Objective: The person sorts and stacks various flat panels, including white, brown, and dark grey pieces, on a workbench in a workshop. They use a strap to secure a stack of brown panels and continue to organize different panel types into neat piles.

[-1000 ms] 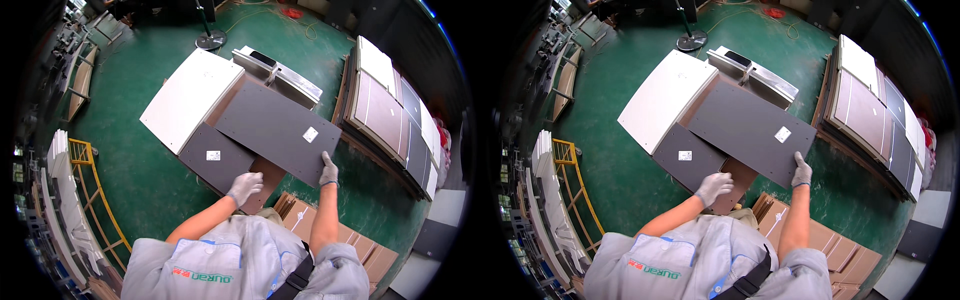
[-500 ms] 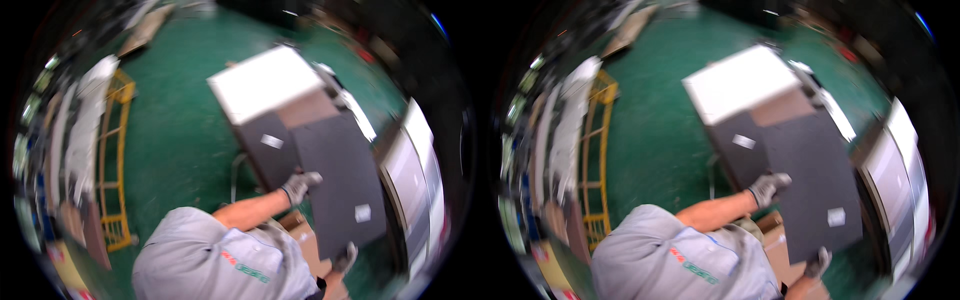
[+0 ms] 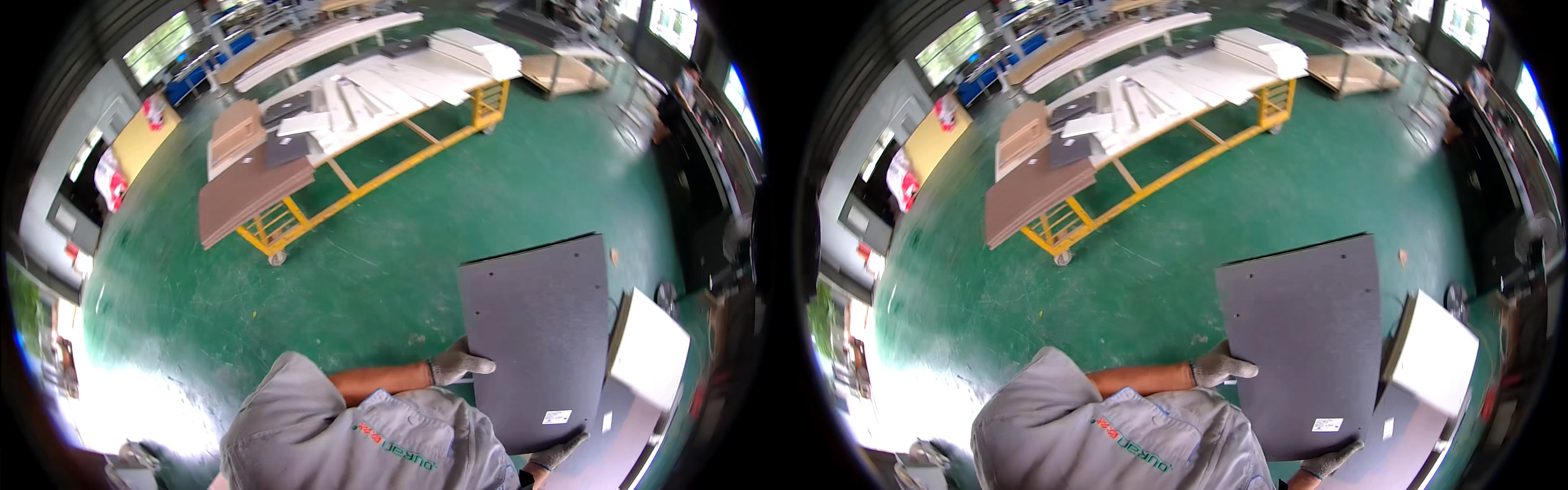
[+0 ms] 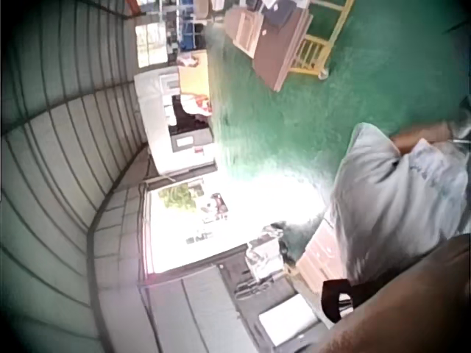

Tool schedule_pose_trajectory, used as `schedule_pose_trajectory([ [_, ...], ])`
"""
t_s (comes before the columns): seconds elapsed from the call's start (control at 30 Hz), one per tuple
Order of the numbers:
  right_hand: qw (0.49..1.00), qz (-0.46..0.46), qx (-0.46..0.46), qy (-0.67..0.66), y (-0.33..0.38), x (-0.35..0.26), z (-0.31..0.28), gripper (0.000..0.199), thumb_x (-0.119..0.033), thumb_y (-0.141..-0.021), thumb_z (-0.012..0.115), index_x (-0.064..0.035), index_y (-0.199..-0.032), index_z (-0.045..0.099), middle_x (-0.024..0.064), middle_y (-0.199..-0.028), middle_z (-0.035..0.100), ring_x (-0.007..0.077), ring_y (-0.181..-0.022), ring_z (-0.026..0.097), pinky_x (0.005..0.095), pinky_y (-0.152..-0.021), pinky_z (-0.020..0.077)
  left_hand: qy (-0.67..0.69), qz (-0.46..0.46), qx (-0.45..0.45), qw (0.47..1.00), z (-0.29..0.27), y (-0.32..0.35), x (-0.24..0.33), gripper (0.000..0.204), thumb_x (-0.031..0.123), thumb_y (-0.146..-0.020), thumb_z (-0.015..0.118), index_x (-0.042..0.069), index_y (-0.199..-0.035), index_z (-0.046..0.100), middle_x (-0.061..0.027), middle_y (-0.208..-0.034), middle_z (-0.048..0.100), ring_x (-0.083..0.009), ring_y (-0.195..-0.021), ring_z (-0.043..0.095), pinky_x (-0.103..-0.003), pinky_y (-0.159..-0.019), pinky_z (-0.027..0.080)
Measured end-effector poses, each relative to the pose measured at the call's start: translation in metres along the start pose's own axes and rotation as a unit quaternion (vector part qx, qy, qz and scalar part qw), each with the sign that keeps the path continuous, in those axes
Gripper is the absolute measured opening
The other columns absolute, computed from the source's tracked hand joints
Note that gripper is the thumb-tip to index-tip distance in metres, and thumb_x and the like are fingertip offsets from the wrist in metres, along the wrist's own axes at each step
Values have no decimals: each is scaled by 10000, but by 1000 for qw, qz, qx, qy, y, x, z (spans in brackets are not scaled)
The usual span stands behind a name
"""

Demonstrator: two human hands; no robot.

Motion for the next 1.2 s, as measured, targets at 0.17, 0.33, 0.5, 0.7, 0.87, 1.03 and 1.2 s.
schedule_pose_trajectory([
  [0.17,978,109,-161,73,-69,88,182,741,-604,-1069,478,-76,-1588,445,111,-1622,447,293,-1448,448,457,-1218,339,102,112,133,979,-130,-3,58,519,67,-842,781,30,-1336,625,-69,-1232,679,-213,-1170,635,-407,-1043,494],
  [0.33,954,128,-240,125,-152,178,308,698,-538,-1063,551,-11,-1520,514,123,-1522,553,276,-1367,530,438,-1181,392,84,160,205,962,-223,-47,119,508,101,-871,762,33,-1352,617,-82,-1252,675,-238,-1198,630,-420,-1067,492],
  [0.5,935,142,-288,151,-217,263,475,638,-471,-1060,589,32,-1450,556,146,-1386,638,269,-1239,629,425,-1086,493,140,167,222,950,-309,-130,199,486,122,-899,738,42,-1362,611,-95,-1306,664,-263,-1230,624,-438,-1089,494],
  [0.7,898,231,-313,207,-301,346,667,557,-425,-1013,686,36,-1321,639,130,-1238,714,261,-1082,701,413,-982,563,239,161,286,914,-399,-230,307,432,133,-937,720,34,-1342,610,-130,-1303,659,-300,-1215,631,-492,-1076,503],
  [0.87,883,270,-294,246,-373,416,805,473,-323,-997,723,72,-1253,670,131,-1146,736,242,-987,725,391,-905,597,334,144,303,881,-488,-322,360,421,137,-950,714,2,-1331,601,-172,-1312,652,-328,-1234,623,-525,-1080,502],
  [1.03,873,286,-308,247,-456,499,919,442,-263,-970,735,32,-1290,660,135,-1213,725,272,-1061,715,424,-964,585,283,206,295,889,-598,-430,448,464,171,-936,718,-1,-1348,593,-160,-1309,653,-331,-1188,639,-494,-1045,533],
  [1.2,872,344,-252,240,-462,551,1005,441,-156,-903,747,15,-1298,650,125,-1223,730,311,-1085,714,461,-994,577,267,137,331,895,-709,-557,524,484,193,-881,778,44,-1318,630,-118,-1257,676,-293,-1147,662,-448,-1028,545],
])
Point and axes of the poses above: each hand's wrist, its own y-axis away from the middle knuckle, its own z-axis out of the palm, x = y × z, the point moved 6 cm from there along -y, towards the middle knuckle
